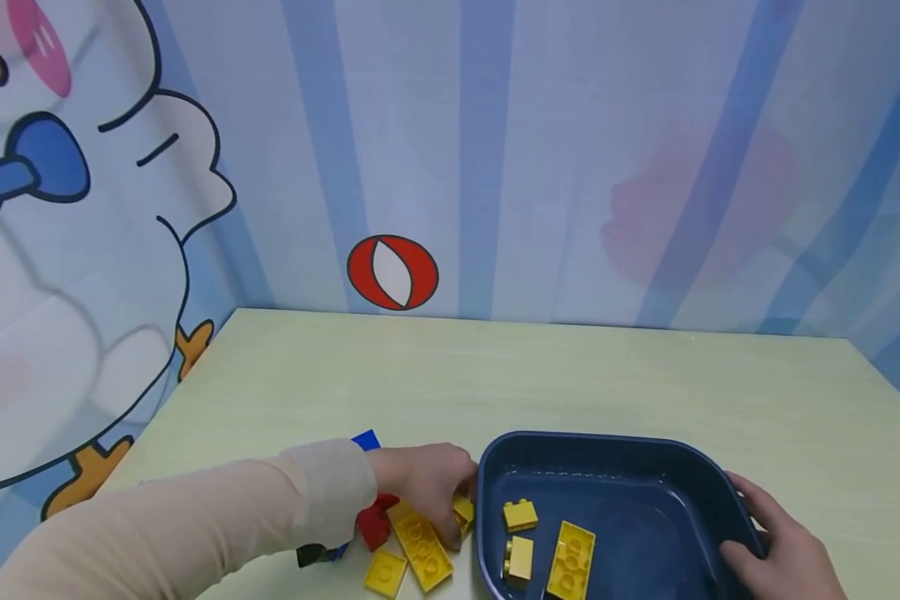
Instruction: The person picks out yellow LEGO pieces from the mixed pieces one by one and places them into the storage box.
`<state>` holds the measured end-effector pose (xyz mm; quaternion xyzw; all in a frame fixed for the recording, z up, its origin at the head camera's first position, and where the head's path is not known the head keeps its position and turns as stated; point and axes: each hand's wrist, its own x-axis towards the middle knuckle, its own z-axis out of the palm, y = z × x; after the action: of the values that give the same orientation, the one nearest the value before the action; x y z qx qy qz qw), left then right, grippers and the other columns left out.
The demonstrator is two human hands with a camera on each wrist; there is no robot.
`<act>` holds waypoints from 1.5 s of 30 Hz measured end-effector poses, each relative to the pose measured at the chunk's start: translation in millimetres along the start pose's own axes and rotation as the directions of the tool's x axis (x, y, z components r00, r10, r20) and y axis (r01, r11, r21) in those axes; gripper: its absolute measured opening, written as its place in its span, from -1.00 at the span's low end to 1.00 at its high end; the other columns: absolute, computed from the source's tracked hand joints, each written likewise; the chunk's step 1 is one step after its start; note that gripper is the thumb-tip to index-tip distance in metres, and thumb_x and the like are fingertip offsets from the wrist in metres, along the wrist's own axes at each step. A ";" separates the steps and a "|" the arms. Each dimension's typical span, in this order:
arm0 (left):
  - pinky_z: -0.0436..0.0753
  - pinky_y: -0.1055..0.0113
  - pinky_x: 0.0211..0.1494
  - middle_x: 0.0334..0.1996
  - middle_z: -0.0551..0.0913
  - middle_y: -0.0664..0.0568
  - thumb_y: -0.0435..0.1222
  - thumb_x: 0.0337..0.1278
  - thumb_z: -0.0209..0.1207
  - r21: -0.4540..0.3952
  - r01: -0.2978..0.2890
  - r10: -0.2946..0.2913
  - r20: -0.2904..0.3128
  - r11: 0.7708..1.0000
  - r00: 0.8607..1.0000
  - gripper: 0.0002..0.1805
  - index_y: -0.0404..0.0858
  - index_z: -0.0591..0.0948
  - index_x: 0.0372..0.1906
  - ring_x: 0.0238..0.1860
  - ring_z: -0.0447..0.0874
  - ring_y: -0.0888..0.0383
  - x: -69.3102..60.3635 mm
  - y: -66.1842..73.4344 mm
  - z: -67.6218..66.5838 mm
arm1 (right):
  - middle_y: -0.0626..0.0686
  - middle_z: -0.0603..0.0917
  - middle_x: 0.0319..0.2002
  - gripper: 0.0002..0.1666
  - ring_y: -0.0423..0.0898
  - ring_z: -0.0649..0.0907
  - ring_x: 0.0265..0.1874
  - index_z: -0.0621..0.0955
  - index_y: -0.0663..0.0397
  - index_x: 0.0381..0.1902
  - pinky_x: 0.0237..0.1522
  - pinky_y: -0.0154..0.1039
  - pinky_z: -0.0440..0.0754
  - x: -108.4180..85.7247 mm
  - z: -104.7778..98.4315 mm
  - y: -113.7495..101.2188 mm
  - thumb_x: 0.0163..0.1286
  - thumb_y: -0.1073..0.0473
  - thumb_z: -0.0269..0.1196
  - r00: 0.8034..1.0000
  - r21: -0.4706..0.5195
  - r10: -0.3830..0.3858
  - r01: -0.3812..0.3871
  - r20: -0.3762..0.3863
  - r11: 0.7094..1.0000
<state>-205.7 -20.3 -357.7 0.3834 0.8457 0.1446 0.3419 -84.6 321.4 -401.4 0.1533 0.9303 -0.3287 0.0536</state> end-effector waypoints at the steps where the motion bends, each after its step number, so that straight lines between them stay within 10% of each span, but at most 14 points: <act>1: 0.48 0.49 -0.31 -0.46 0.55 0.21 -0.31 -0.20 0.44 -0.009 -0.001 0.001 -0.009 1.000 1.000 -0.64 -0.18 0.62 -0.18 -0.42 0.43 0.26 0.6 0.4 0.8 | 0.52 0.30 0.18 -0.19 0.29 0.63 -0.19 0.11 0.36 0.35 -0.39 -0.15 0.60 -0.1 0.1 -0.3 0.15 0.31 0.11 1.000 0.001 -0.001 0.001 -0.002 1.000; 11: 0.39 0.49 -0.44 -0.61 0.49 0.15 -0.39 -0.24 0.44 -0.036 0.064 -0.066 -0.056 0.997 0.996 -0.75 -0.17 0.61 -0.39 -0.52 0.40 0.25 0.9 4.7 2.5 | 0.53 0.30 0.17 -0.18 0.27 0.64 -0.23 0.11 0.37 0.35 -0.38 -0.14 0.60 1.0 1.1 -1.7 0.13 0.31 0.10 1.000 0.003 0.002 -0.002 -0.003 1.000; 29: 0.49 0.48 -0.40 -0.50 0.56 0.18 -0.37 -0.21 0.42 0.140 0.126 -0.109 -0.127 0.982 0.986 -0.81 -0.17 0.68 -0.39 -0.49 0.45 0.23 -7.5 4.4 -33.8 | 0.51 0.33 0.15 -0.19 0.18 0.66 -0.29 0.12 0.37 0.33 -0.40 -0.17 0.59 0.6 2.3 0.3 0.11 0.31 0.11 1.000 -0.024 -0.003 0.003 -0.015 1.000; 45: 0.52 0.46 -0.39 -0.48 0.57 0.13 -0.42 -0.23 0.43 0.233 0.134 -0.098 -0.160 0.963 0.982 -0.79 -0.20 0.67 -0.39 -0.44 0.50 0.18 -7.6 53.9 -67.3 | 0.51 0.35 0.14 -0.19 0.15 0.67 -0.31 0.13 0.38 0.32 -0.41 -0.20 0.57 -1.5 2.4 -0.6 0.11 0.31 0.11 0.999 -0.031 -0.020 0.019 -0.026 0.999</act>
<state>-218.9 11.0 -278.2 0.3605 0.9009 0.0477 0.2370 -83.3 319.0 -402.6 0.1478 0.9374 -0.3128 0.0403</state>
